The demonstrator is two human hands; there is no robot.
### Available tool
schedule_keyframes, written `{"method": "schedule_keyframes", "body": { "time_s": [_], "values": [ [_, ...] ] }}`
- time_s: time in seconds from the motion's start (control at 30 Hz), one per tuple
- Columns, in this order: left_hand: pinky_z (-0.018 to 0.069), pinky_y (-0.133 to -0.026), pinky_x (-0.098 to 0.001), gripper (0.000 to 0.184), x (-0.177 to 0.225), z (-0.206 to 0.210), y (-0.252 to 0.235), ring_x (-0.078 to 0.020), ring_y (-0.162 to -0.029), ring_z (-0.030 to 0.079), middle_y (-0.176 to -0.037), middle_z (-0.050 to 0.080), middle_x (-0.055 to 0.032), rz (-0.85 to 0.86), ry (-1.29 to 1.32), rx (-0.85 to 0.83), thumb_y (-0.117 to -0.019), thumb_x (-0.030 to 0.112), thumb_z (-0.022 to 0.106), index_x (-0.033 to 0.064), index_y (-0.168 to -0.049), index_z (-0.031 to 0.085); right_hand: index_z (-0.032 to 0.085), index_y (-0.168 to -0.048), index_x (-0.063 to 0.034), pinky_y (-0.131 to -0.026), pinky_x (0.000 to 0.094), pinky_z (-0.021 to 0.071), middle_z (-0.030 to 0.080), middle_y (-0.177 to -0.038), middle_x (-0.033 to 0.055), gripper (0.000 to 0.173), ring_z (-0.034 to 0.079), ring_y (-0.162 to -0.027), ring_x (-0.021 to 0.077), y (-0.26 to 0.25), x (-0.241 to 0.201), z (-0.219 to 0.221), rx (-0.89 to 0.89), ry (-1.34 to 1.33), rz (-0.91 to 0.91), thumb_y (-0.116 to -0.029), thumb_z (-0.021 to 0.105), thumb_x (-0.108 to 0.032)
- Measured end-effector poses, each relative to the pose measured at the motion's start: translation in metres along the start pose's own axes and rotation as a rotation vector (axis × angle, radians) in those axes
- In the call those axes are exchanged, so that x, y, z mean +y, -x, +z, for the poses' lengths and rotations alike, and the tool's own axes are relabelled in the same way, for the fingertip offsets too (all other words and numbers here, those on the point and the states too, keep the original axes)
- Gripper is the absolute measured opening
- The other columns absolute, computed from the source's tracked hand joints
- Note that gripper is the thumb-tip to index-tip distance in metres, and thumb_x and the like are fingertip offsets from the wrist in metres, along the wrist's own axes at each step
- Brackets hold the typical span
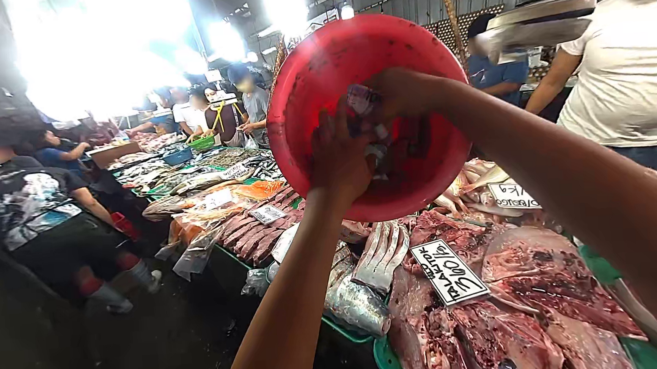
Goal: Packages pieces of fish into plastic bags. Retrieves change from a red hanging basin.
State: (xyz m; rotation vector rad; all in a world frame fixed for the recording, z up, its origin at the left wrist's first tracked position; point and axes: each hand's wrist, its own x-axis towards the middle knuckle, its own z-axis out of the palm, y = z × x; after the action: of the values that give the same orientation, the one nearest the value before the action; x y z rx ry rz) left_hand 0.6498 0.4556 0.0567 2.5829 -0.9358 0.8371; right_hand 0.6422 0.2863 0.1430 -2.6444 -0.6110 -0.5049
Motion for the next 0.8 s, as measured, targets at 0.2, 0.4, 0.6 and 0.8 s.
{"method": "schedule_keyframes", "body": {
  "time_s": [0.2,0.4,0.6,0.8],
  "values": [
    [0.0332,-0.109,-0.0653,0.050,0.006,-0.011,0.009,-0.0452,-0.142,0.038,-0.155,0.040,-0.0260,-0.235,-0.053,-0.142,-0.1033,0.032,0.059,-0.0037,-0.138,0.057,0.066,-0.118,0.0027,-0.088,0.0583,0.0520,0.068,-0.106,0.0237,0.027,0.067,-0.098,0.0385,-0.001,-0.009,0.004,0.166,0.128,0.036,-0.0927,0.071,-0.005],
    [0.0377,-0.113,-0.0552,0.071,0.002,-0.011,0.010,-0.0480,-0.142,0.038,-0.156,0.028,-0.0360,-0.277,0.372,0.480,-0.0993,0.013,0.059,-0.0097,-0.155,0.020,0.071,-0.115,-0.0005,-0.083,0.0610,0.0537,0.067,-0.112,0.0232,0.021,0.067,-0.103,0.0437,-0.004,-0.003,0.019,0.536,0.435,-0.280,-0.0986,0.058,-0.003],
    [0.0398,-0.112,-0.0487,0.053,-0.018,-0.029,0.001,-0.0350,-0.136,0.049,-0.145,0.050,-0.0258,-0.150,0.570,0.461,-0.0957,0.019,0.071,-0.0054,-0.139,0.052,0.074,-0.110,0.0012,-0.092,0.0438,0.0556,0.070,-0.106,0.0193,0.024,0.069,-0.102,0.0330,-0.011,-0.002,0.024,0.476,0.305,-0.711,-0.0943,0.057,0.007],
    [0.0505,-0.088,-0.0543,0.026,-0.017,-0.040,-0.002,-0.0348,-0.097,0.067,-0.100,0.069,-0.0228,-0.310,0.502,0.235,-0.1019,0.016,0.060,-0.0046,-0.116,0.066,0.065,-0.128,0.0029,-0.098,0.0417,0.0541,0.068,-0.120,0.0213,0.031,0.067,-0.113,0.0331,-0.015,-0.013,0.028,0.555,0.263,-0.645,-0.0987,0.056,0.001]
  ]
}}
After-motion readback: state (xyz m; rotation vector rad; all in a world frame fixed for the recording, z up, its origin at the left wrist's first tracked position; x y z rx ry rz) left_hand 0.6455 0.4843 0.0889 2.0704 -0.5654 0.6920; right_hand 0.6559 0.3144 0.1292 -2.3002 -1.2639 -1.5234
